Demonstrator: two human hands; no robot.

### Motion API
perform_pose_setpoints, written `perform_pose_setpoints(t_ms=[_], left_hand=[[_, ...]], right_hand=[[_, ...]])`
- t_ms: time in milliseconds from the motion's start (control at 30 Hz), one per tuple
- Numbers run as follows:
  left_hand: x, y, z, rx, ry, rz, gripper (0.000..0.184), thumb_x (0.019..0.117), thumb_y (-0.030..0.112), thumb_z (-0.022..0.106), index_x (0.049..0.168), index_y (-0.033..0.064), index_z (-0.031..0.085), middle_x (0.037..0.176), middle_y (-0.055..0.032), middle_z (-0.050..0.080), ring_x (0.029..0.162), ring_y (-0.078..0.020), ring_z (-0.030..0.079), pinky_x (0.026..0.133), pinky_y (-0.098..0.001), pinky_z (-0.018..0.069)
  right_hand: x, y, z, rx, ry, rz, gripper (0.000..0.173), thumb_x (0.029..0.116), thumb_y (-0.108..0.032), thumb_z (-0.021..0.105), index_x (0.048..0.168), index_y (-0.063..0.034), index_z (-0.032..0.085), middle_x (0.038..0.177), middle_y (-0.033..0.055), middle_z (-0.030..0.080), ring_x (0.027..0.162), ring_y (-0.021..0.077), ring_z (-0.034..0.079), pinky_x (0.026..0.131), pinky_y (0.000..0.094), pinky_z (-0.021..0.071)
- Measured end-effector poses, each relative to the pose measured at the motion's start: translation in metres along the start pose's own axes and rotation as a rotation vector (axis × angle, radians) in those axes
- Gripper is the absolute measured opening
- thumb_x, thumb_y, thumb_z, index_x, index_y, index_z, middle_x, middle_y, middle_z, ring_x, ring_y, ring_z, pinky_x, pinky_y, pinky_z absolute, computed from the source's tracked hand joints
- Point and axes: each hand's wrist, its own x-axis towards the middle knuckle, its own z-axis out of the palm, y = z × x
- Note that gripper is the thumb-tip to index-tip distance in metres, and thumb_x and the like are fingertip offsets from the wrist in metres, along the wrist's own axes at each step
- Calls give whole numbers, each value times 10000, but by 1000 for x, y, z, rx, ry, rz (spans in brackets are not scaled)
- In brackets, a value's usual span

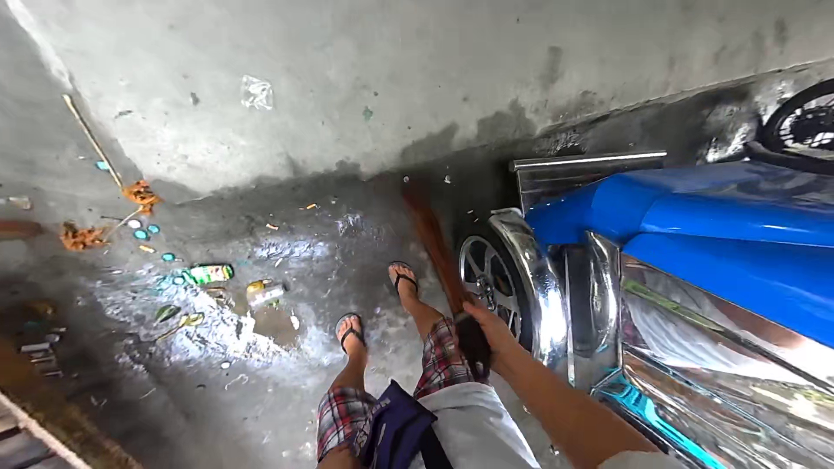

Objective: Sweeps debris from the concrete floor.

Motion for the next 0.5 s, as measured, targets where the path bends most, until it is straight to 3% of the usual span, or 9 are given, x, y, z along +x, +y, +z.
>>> perform_pose_setpoints(t_ms=[100, 167, 200, 233, 300, 400, 433, 500], left_hand=[[11, 16, 4, -1, 50, -1, 178, 908, 41, 631, 827, -103, 697, 855, -235, 712, 890, -328, 693, 917, -495, 532], [12, 22, 7, -16, 51, -64, 190, 942, 82, 628, 852, -69, 700, 891, -211, 710, 949, -294, 678, 960, -469, 517], [12, 22, 9, -18, 46, -94, 199, 950, 95, 627, 862, -67, 701, 903, -213, 708, 964, -295, 676, 957, -471, 517], [13, 20, 10, -14, 44, -114, 201, 949, 98, 630, 867, -70, 702, 914, -223, 710, 974, -308, 679, 949, -479, 524], [7, 15, 12, -13, 51, -82, 198, 962, 116, 620, 878, -40, 708, 907, -194, 715, 966, -276, 685, 949, -451, 530], [14, 19, 16, -95, 53, -14, 210, 1000, 144, 608, 903, -11, 711, 910, -141, 719, 982, -192, 679, 988, -392, 519], [18, 23, 16, -109, 57, -12, 210, 1006, 162, 609, 910, 8, 715, 920, -120, 723, 993, -172, 678, 993, -384, 520], [25, 27, 18, -115, 81, 0, 217, 1007, 194, 612, 909, 34, 721, 923, -98, 727, 995, -159, 677, 979, -377, 527]], right_hand=[[80, -24, 3, 165, 219, -101, 495, 1116, -400, 364, 1542, -155, 307, 884, 167, 650, 656, 268, 662, 578, 415, 588], [148, -35, 11, 292, 276, -73, 561, 1093, -495, 390, 1561, -205, 284, 1020, 181, 626, 736, 293, 647, 635, 454, 576], [169, -43, 24, 345, 263, -43, 546, 1084, -510, 389, 1515, -181, 325, 1014, 173, 621, 735, 286, 643, 628, 449, 572], [176, -51, 42, 389, 224, -3, 504, 1074, -527, 389, 1389, -133, 413, 938, 152, 625, 693, 267, 643, 592, 426, 572], [146, -49, 61, 407, 31, 81, 523, 1054, -565, 396, 1238, -89, 511, 895, 121, 648, 689, 230, 659, 592, 375, 578], [58, -36, 21, 516, -395, 132, 505, 1043, -562, 412, 1153, -106, 599, 856, 67, 668, 666, 147, 673, 579, 260, 584], [32, -36, 2, 565, -441, 164, 500, 1055, -525, 395, 1128, -71, 592, 860, 90, 672, 660, 156, 682, 572, 255, 589], [-7, -43, -20, 528, -339, 188, 571, 1091, -505, 266, 1110, -18, 562, 853, 145, 675, 647, 211, 685, 561, 309, 596]])
